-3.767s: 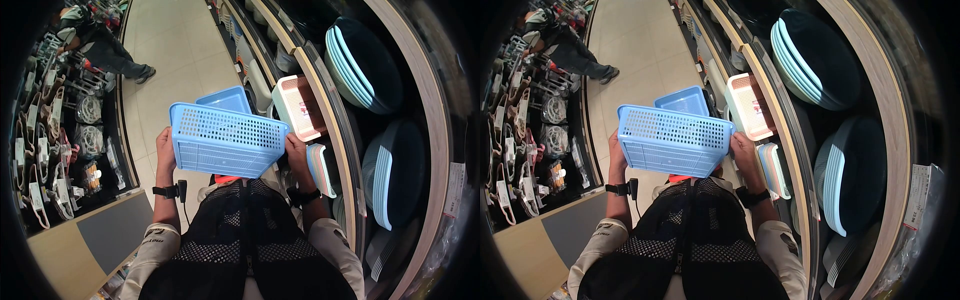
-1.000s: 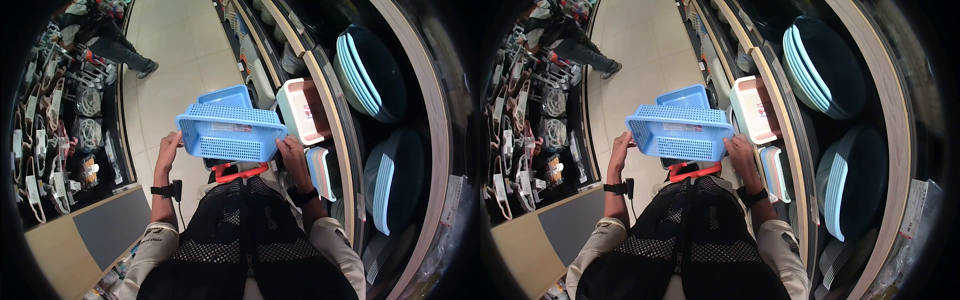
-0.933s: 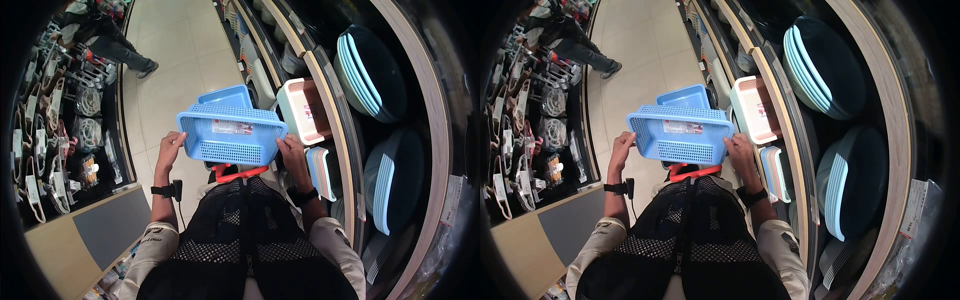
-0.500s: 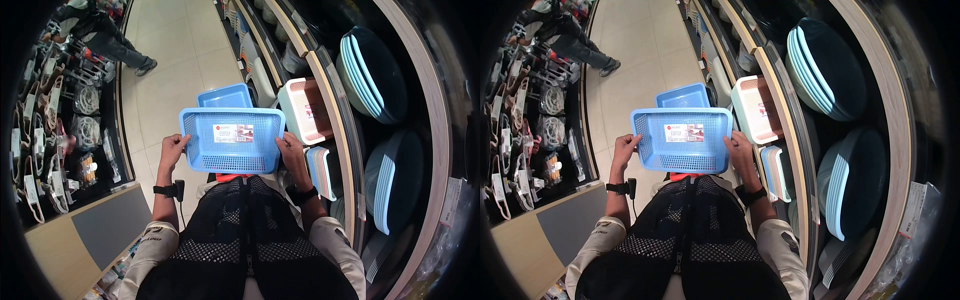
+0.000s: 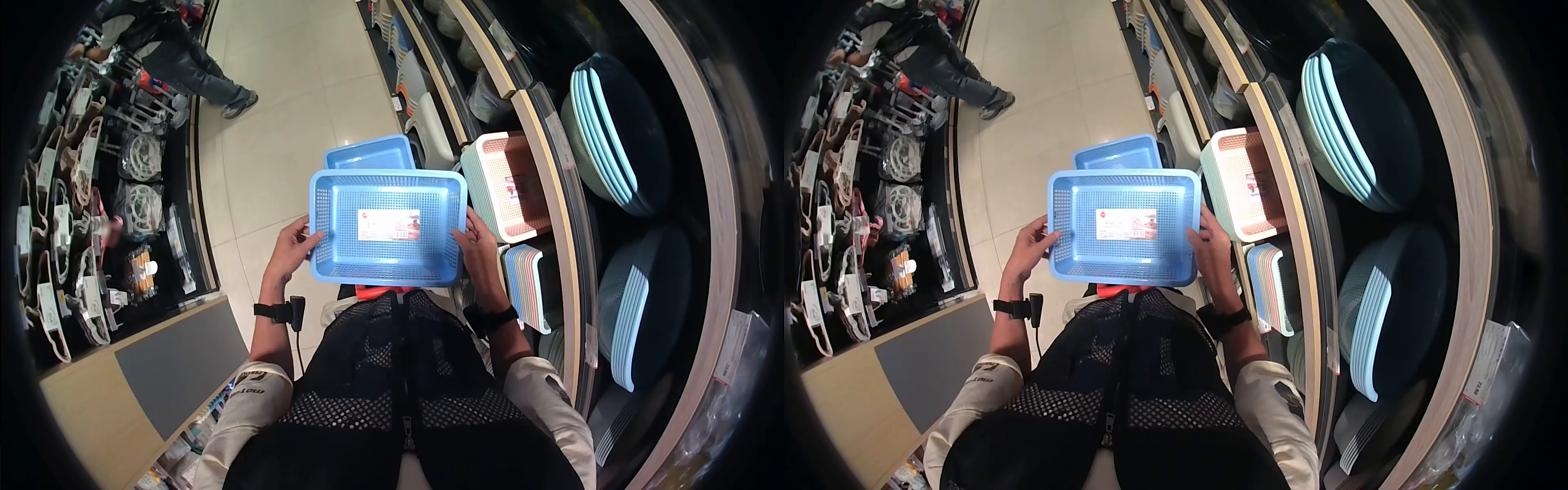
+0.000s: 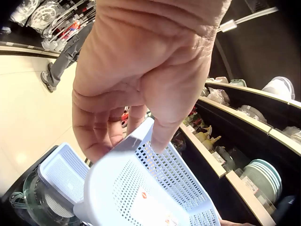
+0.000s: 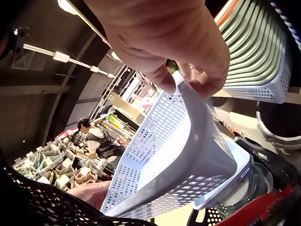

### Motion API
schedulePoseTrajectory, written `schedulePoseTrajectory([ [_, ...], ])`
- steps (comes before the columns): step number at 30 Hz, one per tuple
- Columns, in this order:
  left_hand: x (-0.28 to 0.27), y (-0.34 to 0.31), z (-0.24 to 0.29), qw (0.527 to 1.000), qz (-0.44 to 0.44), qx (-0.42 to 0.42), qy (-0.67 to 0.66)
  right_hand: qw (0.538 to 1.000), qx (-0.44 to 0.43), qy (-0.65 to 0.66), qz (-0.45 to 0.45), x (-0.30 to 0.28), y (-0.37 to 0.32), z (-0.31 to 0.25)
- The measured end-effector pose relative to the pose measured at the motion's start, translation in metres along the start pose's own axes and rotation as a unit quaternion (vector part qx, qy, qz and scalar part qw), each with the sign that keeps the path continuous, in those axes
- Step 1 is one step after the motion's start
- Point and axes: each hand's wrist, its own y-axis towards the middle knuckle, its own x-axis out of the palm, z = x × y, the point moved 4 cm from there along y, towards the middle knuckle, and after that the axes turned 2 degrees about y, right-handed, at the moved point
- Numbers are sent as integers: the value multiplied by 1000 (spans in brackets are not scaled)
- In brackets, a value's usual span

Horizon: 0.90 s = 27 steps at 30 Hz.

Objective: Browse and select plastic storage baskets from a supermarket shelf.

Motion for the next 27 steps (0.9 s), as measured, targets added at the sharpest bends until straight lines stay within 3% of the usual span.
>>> schedulePoseTrajectory([
  [3,3,-3,-9,996,-61,-52,46,997,25,-69,13,4,-2,-6],
  [10,1,2,-51,990,-65,-119,48,996,8,-65,-57,9,18,41],
  [11,1,5,-58,990,-65,-120,47,996,38,-64,-47,11,17,46],
  [13,-2,14,-75,990,-38,-136,29,995,70,-63,-35,11,16,53],
  [16,-8,34,-95,991,3,-130,29,987,2,-154,-40,14,14,45],
  [18,-11,51,-104,992,20,-127,10,976,67,-209,-12,14,7,35],
  [25,-12,142,-131,992,75,-98,30,983,83,-163,18,-1,-2,55],
  [27,-11,172,-145,990,79,-102,48,966,128,-225,24,0,-8,48],
])
